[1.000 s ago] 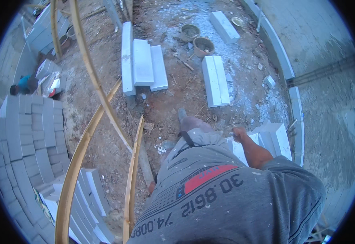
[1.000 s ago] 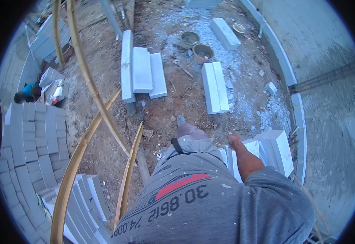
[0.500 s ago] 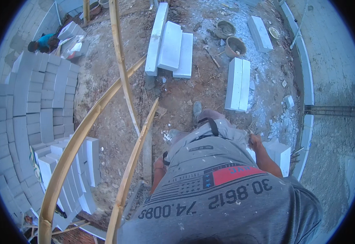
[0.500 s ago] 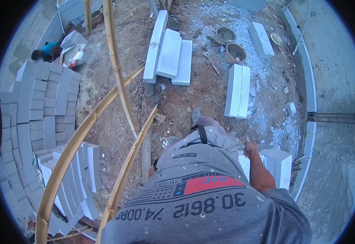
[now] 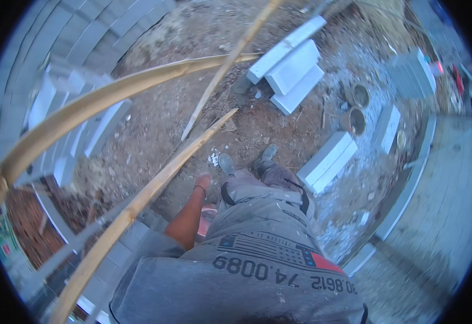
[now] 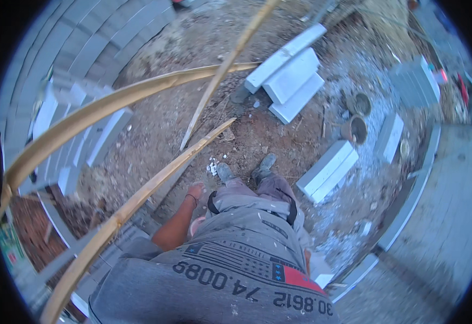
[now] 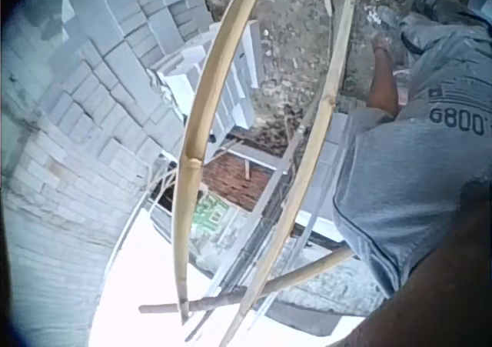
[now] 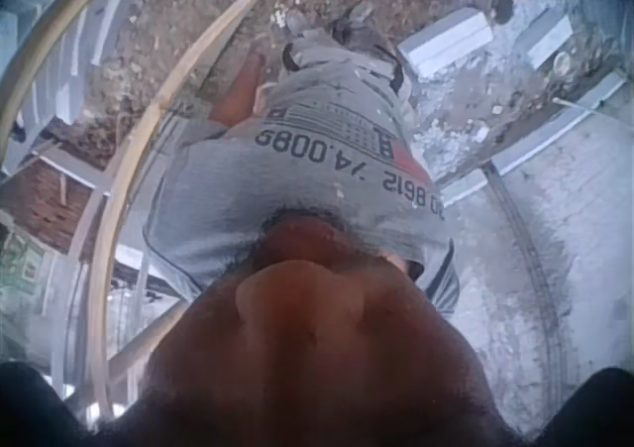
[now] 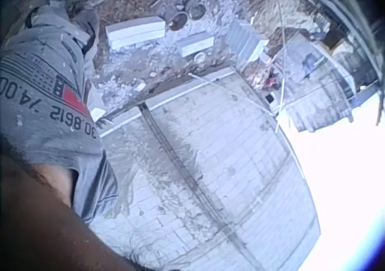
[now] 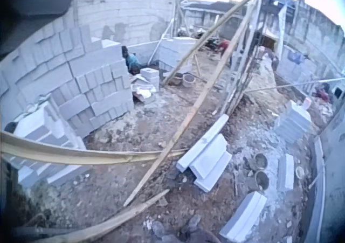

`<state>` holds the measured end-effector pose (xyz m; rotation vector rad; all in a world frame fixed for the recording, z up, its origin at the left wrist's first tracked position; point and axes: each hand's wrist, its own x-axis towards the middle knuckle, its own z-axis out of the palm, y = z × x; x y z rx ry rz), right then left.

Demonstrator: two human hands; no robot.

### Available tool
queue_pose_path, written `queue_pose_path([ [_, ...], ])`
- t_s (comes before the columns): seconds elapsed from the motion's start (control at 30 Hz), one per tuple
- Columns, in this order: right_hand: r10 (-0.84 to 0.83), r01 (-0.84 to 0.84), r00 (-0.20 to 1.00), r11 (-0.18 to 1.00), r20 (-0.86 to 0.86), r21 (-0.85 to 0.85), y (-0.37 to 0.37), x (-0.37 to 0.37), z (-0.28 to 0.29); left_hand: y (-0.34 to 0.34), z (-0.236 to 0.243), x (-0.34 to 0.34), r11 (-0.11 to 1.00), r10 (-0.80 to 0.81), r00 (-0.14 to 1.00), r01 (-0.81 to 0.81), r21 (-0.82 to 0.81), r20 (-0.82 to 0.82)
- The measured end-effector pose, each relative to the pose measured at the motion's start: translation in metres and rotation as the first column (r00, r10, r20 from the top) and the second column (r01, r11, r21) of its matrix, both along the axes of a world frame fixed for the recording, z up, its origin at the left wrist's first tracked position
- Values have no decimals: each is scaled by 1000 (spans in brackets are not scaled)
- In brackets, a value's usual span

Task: The person builds a structure by applying mortar from a bucket onto concrete blocks with a trowel, then positioning additional concrete blocks on top of the mortar.

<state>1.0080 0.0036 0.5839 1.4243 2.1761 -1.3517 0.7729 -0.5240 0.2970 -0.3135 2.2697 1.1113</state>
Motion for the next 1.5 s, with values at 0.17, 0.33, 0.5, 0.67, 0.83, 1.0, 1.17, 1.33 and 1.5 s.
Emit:
queue_pose_path([
  [0.17,386,-384,922,905,23,185,21,-4,11,18,23,27,982,184,951,-169,-80,250],
  [0.33,633,-606,774,733,18,307,36,-15,25,10,35,72,839,-413,890,455,-299,194],
  [0.5,784,-713,621,571,-10,408,42,-18,36,4,41,111,846,-385,877,460,-271,288],
  [0.67,897,-748,437,405,-70,526,41,-32,52,-6,41,126,824,-370,875,464,-326,311],
  [0.83,912,-821,400,399,-87,408,40,-60,66,-14,30,131,918,-208,974,227,-325,93],
  [1.0,893,-854,442,387,91,348,35,-66,64,-11,18,118,865,424,854,-481,147,300],
  [1.17,946,-781,322,291,-42,553,35,-52,59,-19,10,100,936,-158,959,221,-274,234],
  [1.33,895,-798,445,389,14,461,44,-40,57,-34,-10,95,931,-191,971,225,-287,143],
  [1.5,858,-803,509,444,70,399,52,-36,52,-44,-21,109,927,225,966,-254,-278,-131],
])
